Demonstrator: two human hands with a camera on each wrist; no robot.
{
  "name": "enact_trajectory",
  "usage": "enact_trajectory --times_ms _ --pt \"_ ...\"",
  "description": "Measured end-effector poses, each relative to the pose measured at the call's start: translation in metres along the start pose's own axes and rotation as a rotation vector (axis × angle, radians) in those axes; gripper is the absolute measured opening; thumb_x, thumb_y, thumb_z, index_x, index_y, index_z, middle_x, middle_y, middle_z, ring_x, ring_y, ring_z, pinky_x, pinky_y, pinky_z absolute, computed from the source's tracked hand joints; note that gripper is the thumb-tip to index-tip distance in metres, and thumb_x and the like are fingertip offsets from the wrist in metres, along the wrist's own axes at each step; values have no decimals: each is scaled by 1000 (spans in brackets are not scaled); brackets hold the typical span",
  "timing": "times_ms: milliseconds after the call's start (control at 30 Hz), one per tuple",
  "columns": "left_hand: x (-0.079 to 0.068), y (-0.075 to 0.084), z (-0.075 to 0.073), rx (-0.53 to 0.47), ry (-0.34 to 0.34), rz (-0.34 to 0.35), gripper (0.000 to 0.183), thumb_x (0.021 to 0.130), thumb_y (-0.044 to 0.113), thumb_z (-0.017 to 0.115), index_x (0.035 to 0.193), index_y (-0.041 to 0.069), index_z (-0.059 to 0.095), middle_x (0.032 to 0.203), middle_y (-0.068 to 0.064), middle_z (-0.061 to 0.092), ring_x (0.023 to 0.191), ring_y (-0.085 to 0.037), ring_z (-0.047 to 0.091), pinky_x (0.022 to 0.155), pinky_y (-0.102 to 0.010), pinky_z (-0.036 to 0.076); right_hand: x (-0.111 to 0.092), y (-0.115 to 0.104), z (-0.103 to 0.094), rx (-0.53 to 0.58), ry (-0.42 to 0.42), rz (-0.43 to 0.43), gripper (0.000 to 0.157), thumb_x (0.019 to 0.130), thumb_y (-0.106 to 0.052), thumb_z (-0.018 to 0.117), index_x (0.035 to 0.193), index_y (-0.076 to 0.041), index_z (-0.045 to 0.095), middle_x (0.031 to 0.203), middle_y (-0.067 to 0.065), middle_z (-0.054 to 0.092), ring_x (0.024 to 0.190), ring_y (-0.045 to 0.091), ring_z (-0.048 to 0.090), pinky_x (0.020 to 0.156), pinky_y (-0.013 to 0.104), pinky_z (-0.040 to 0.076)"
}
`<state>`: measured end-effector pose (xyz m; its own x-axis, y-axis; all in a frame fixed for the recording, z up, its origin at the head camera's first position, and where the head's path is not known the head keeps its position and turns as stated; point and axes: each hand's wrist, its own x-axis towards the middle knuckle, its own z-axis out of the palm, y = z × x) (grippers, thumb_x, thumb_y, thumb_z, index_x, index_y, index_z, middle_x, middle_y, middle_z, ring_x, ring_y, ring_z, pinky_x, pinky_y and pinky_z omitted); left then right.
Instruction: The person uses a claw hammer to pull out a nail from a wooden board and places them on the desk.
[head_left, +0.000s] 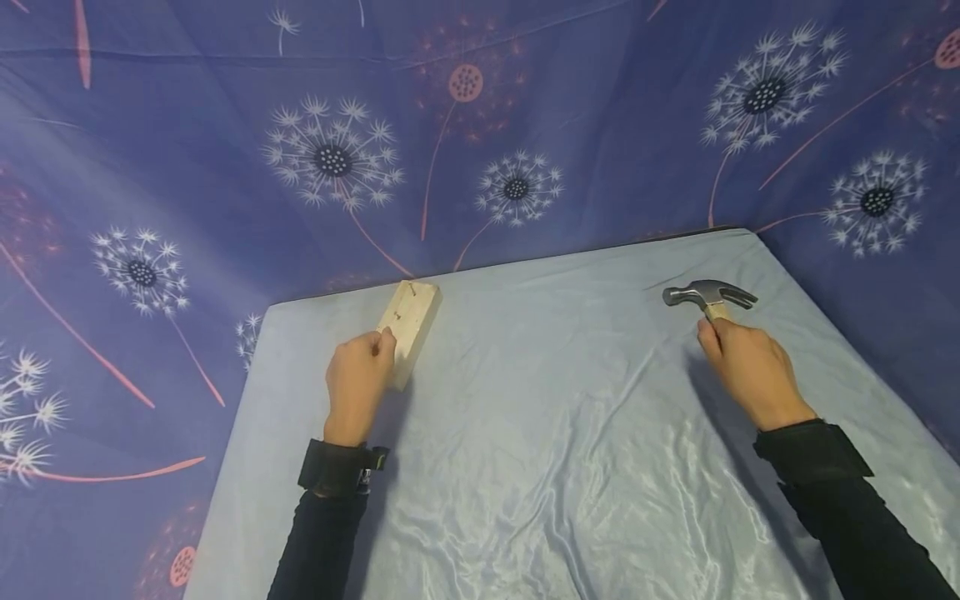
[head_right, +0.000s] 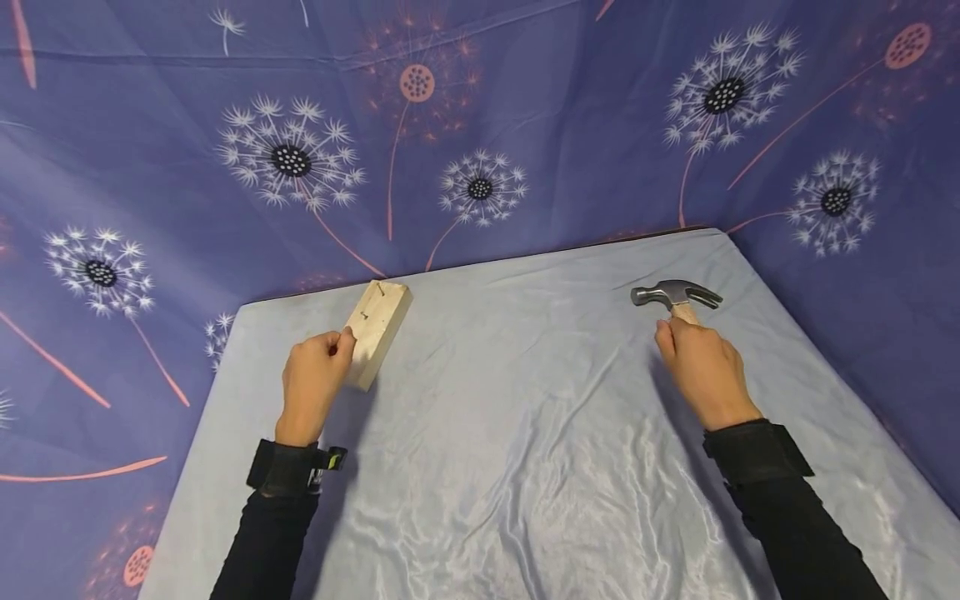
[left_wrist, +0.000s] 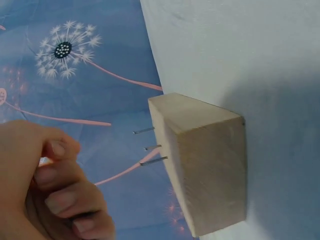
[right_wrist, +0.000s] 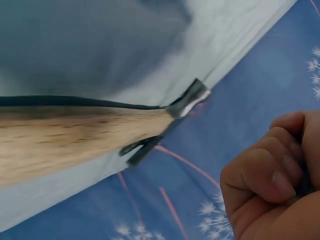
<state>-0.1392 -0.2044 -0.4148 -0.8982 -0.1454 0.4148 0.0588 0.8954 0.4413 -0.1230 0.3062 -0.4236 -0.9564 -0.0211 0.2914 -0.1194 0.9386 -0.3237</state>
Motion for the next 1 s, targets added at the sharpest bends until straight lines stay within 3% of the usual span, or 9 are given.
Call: enact_trajectory --times_ms 133,333,433,567,700,833,1000 --pt "-3 -7 2 28 -26 -63 46 100 31 50 58 15 38 52 2 31 47 -18 33 42 -33 25 -11 12 1 3 -67 35 41 106 -36 36 74 -11 43 58 5 38 48 23 39 44 38 27" --pt "-10 -20 8 74 -114 -149 47 101 41 49 65 12 45 59 -3 43 52 -22 43 44 -35 32 -26 29 1 1 -258 152 47 107 -41 29 79 -7 46 61 7 39 49 22 40 42 36 29" --pt "-13 -26 12 55 -184 -204 47 98 51 49 81 7 50 76 -10 48 62 -26 49 50 -38 37 -32 36 3 10 -307 192 45 106 -41 34 86 -3 45 63 8 42 50 22 42 42 36 30" --pt "-17 -31 19 19 -211 -254 66 91 63 53 111 -1 50 101 -16 40 81 -32 49 59 -43 43 -36 39 6 34 -293 234 44 102 -38 48 105 4 40 67 12 48 52 24 46 43 36 33" --pt "-20 -33 25 29 -208 -229 78 85 63 62 119 -7 50 109 -20 33 92 -35 40 62 -45 43 -38 40 8 13 -229 271 53 96 -33 60 119 7 36 80 23 48 62 36 51 45 41 34" --pt "-18 -34 26 98 -207 -152 79 80 59 70 108 -13 55 103 -24 38 90 -38 36 68 -47 39 -40 42 9 -29 -199 307 57 93 -31 63 121 9 35 91 31 39 77 50 44 46 48 34" --pt "-12 -33 26 168 -311 -124 86 76 64 70 111 -12 52 95 -24 50 87 -42 49 72 -50 39 -41 48 7 -74 -229 326 55 95 -34 60 116 13 41 92 32 37 81 54 40 47 52 33"
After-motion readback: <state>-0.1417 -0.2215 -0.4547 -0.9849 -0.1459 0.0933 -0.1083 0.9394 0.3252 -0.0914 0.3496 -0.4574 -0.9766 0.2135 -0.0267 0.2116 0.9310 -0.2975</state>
